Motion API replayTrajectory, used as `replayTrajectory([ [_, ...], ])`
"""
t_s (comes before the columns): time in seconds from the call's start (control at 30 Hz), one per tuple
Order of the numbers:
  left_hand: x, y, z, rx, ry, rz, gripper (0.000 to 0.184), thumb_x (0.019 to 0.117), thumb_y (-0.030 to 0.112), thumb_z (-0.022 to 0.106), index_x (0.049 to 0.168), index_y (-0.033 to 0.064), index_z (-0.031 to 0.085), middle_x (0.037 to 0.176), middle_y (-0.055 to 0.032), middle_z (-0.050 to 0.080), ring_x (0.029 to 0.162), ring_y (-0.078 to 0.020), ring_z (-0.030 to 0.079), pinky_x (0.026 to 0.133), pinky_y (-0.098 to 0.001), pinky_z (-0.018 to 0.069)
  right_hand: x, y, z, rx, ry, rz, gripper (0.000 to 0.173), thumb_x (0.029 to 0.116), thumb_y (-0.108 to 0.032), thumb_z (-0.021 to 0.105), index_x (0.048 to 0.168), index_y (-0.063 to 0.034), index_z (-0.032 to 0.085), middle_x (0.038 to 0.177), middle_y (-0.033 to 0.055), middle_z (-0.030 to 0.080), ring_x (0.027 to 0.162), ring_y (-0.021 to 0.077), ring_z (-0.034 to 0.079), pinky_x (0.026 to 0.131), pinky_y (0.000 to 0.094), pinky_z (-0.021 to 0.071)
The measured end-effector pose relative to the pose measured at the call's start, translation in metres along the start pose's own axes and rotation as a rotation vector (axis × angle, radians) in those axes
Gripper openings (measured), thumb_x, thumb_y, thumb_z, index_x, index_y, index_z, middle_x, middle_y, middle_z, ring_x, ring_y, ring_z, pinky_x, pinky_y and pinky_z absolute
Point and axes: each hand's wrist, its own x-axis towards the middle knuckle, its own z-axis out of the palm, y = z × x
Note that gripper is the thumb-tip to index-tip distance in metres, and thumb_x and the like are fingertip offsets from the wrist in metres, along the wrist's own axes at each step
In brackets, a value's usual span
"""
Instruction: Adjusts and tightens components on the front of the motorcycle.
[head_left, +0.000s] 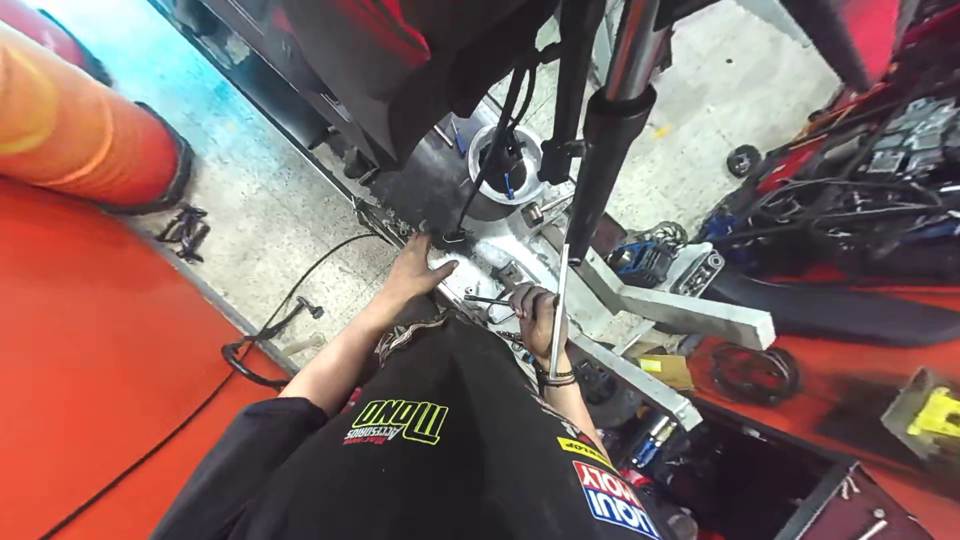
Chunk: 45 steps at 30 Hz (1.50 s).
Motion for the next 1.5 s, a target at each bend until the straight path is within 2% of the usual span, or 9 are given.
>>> replayTrajectory([
  [0.27, 0.051, 0.022, 0.006, 0.332, -0.142, 0.053, 0.052, 0.1011, 0.05, 0.056, 0.121, 0.0039, 0.069, 0.123, -0.019, 0.069, 0.118, -0.0383, 0.065, 0.1, -0.0603, 0.0519, 0.009, 0.02, 0.032, -0.272, 0.012, 0.124, 0.039, 0.1079, -0.04, 0.047, 0.09, -0.0089, 0.063, 0.076, -0.0034, 0.061, 0.065, 0.0061, 0.055, 0.058, 0.0249, 0.0473],
  [0.43, 0.054, 0.023, -0.001, 0.358, -0.236, 0.044, 0.069, 0.092, 0.063, 0.062, 0.132, 0.0068, 0.064, 0.131, -0.0184, 0.066, 0.123, -0.0374, 0.063, 0.103, -0.0604, 0.0501, 0.013, 0.028, 0.023, -0.269, 0.14, 0.163, 0.038, 0.1102, -0.031, 0.043, 0.105, -0.0021, 0.066, 0.081, 0.0, 0.065, 0.066, 0.0078, 0.058, 0.061, 0.0258, 0.0518],
  [0.77, 0.065, 0.027, 0.005, 0.215, -0.304, -0.184, 0.074, 0.0827, 0.065, 0.071, 0.134, 0.011, 0.065, 0.14, -0.0201, 0.059, 0.136, -0.037, 0.052, 0.112, -0.0597, 0.0422, 0.008, 0.036, 0.016, -0.274, 0.149, 0.237, 0.03, 0.1079, -0.023, 0.048, 0.097, -0.0034, 0.068, 0.078, 0.0003, 0.065, 0.066, 0.0083, 0.057, 0.061, 0.0256, 0.0501],
  [0.83, 0.065, 0.031, 0.001, 0.147, -0.279, -0.132, 0.063, 0.0894, 0.059, 0.067, 0.127, 0.0084, 0.068, 0.13, -0.0191, 0.066, 0.127, -0.0341, 0.06, 0.109, -0.0583, 0.0455, 0.007, 0.035, 0.017, -0.291, 0.121, 0.238, 0.03, 0.1082, -0.024, 0.049, 0.097, -0.0037, 0.068, 0.078, 0.0001, 0.065, 0.066, 0.0081, 0.057, 0.061, 0.0254, 0.0499],
  [0.9, 0.067, 0.039, -0.007, 0.029, -0.199, -0.047, 0.045, 0.0921, 0.052, 0.069, 0.109, 0.011, 0.073, 0.102, -0.0113, 0.074, 0.098, -0.0244, 0.071, 0.092, -0.0542, 0.0559, 0.008, 0.031, 0.018, -0.301, 0.096, 0.244, 0.03, 0.1083, -0.024, 0.049, 0.098, -0.0041, 0.068, 0.077, -0.0006, 0.065, 0.066, 0.0074, 0.057, 0.061, 0.0247, 0.0499],
  [1.03, 0.065, 0.089, -0.056, -0.022, -0.178, 0.124, 0.038, 0.0899, 0.043, 0.072, 0.113, 0.0124, 0.071, 0.095, -0.0071, 0.073, 0.086, -0.0195, 0.07, 0.081, -0.0509, 0.0581, 0.012, 0.023, 0.013, -0.347, 0.064, 0.224, 0.031, 0.1087, -0.025, 0.047, 0.096, -0.0056, 0.069, 0.074, -0.0033, 0.062, 0.064, 0.0057, 0.055, 0.06, 0.0243, 0.0487],
  [1.27, 0.085, 0.163, -0.113, -0.261, -0.123, 0.672, 0.025, 0.0936, 0.023, 0.071, 0.111, 0.0047, 0.071, 0.101, -0.0016, 0.073, 0.093, -0.0043, 0.069, 0.088, -0.0272, 0.0588, 0.018, 0.022, 0.007, -0.33, 0.048, 0.204, 0.031, 0.1079, -0.025, 0.048, 0.095, -0.0042, 0.068, 0.073, -0.0022, 0.063, 0.061, 0.0061, 0.055, 0.057, 0.0246, 0.0483],
  [1.4, 0.086, 0.171, -0.1, -0.415, -0.114, 0.634, 0.02, 0.0916, 0.011, 0.072, 0.11, 0.0026, 0.07, 0.101, -0.0018, 0.074, 0.092, -0.0056, 0.07, 0.088, -0.0277, 0.0603, 0.018, 0.021, 0.006, -0.327, 0.061, 0.211, 0.029, 0.1072, -0.023, 0.05, 0.094, -0.0039, 0.068, 0.073, -0.0011, 0.063, 0.061, 0.007, 0.056, 0.057, 0.025, 0.0486],
  [1.5, 0.08, 0.18, -0.095, -0.275, 0.007, 0.507, 0.024, 0.0897, 0.025, 0.074, 0.108, 0.0099, 0.072, 0.101, 0.002, 0.074, 0.095, -0.0031, 0.069, 0.09, -0.0301, 0.0589, 0.017, 0.02, 0.004, -0.337, 0.086, 0.212, 0.029, 0.1073, -0.025, 0.05, 0.096, -0.0044, 0.068, 0.074, -0.0016, 0.063, 0.061, 0.0067, 0.056, 0.057, 0.025, 0.0487],
])
